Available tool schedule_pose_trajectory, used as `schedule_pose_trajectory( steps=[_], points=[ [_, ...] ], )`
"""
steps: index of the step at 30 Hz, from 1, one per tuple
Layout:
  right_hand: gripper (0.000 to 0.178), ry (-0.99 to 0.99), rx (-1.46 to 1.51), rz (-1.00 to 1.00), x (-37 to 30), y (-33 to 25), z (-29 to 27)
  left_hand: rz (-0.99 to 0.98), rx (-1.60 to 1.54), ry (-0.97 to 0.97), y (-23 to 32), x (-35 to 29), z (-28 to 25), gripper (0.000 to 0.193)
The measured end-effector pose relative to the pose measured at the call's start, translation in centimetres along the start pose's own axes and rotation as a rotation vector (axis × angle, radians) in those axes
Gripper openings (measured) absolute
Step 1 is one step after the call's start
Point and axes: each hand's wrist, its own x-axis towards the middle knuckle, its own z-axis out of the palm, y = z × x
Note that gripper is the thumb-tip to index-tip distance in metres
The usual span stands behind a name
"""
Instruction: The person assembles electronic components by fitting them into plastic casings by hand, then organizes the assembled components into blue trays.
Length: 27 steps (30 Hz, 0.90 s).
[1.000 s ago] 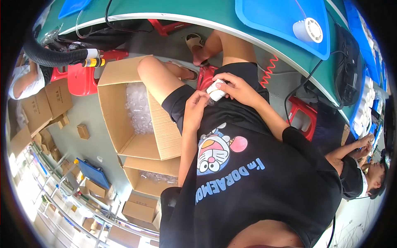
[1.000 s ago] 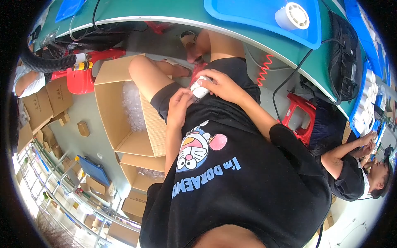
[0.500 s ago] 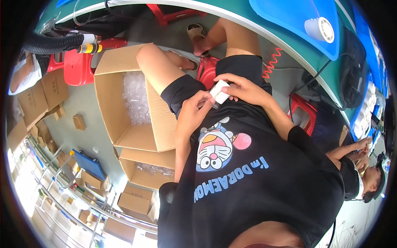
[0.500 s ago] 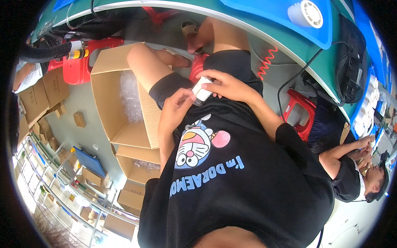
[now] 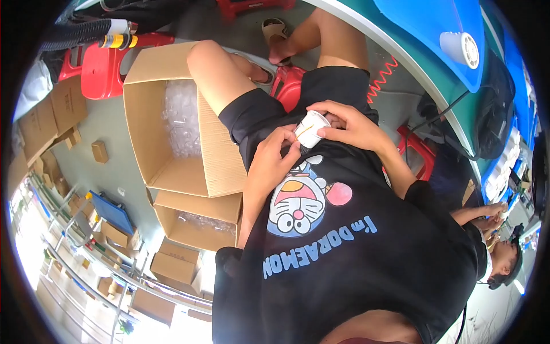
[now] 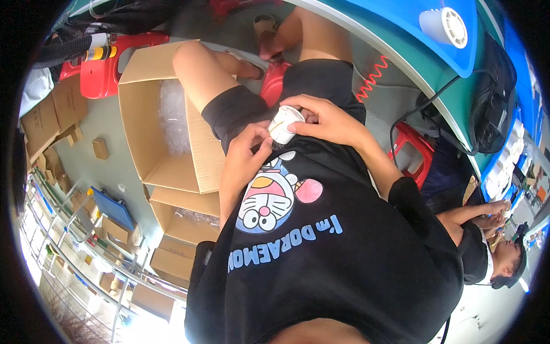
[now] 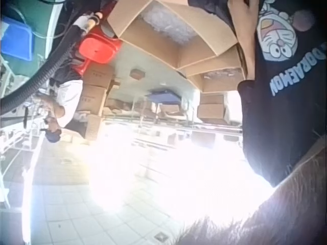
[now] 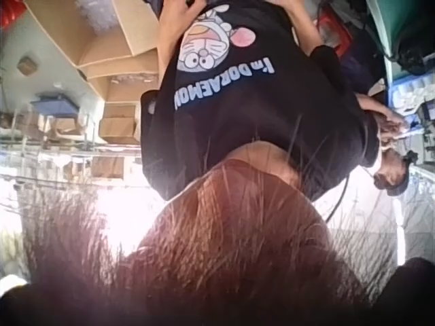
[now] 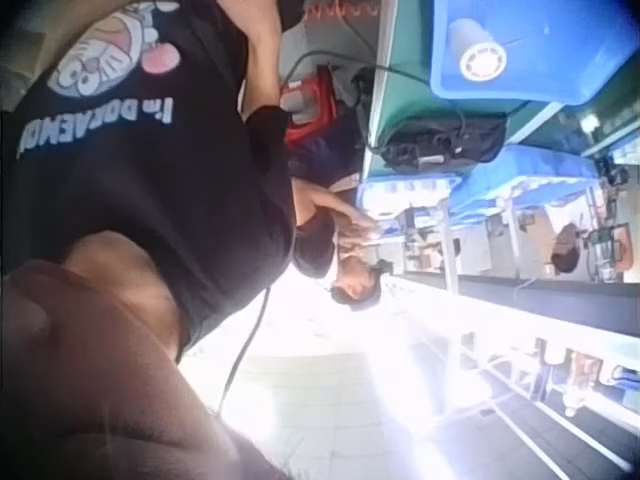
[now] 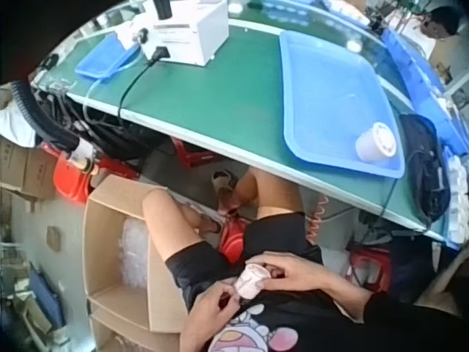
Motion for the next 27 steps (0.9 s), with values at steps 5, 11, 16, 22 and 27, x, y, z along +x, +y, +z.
schedule_pose_trajectory(
  steps=[5,11,16,22,27],
  points=[
    [0.045,0.014,-0.029,-0.068,-0.4,-0.9,0.8,-0.094,-0.068,0.154,1.3,0.3,0.0,0.009],
    [0.044,0.046,0.156,0.0,-0.3,0.6,1.3,-0.052,-0.356,0.183,-1.5,-0.8,1.7,0.046],
    [0.05,0.082,0.134,-0.021,-0.2,-0.6,1.2,-0.198,-0.347,0.101,-1.6,-0.8,1.8,0.064],
    [0.061,0.257,0.084,-0.232,-1.3,-5.7,-0.5,0.056,-0.198,0.172,5.1,1.9,0.1,0.065],
    [0.065,0.356,0.06,-0.478,-2.2,-9.5,-2.3,0.213,-0.177,0.164,9.2,3.6,-0.7,0.067]
  ],
)
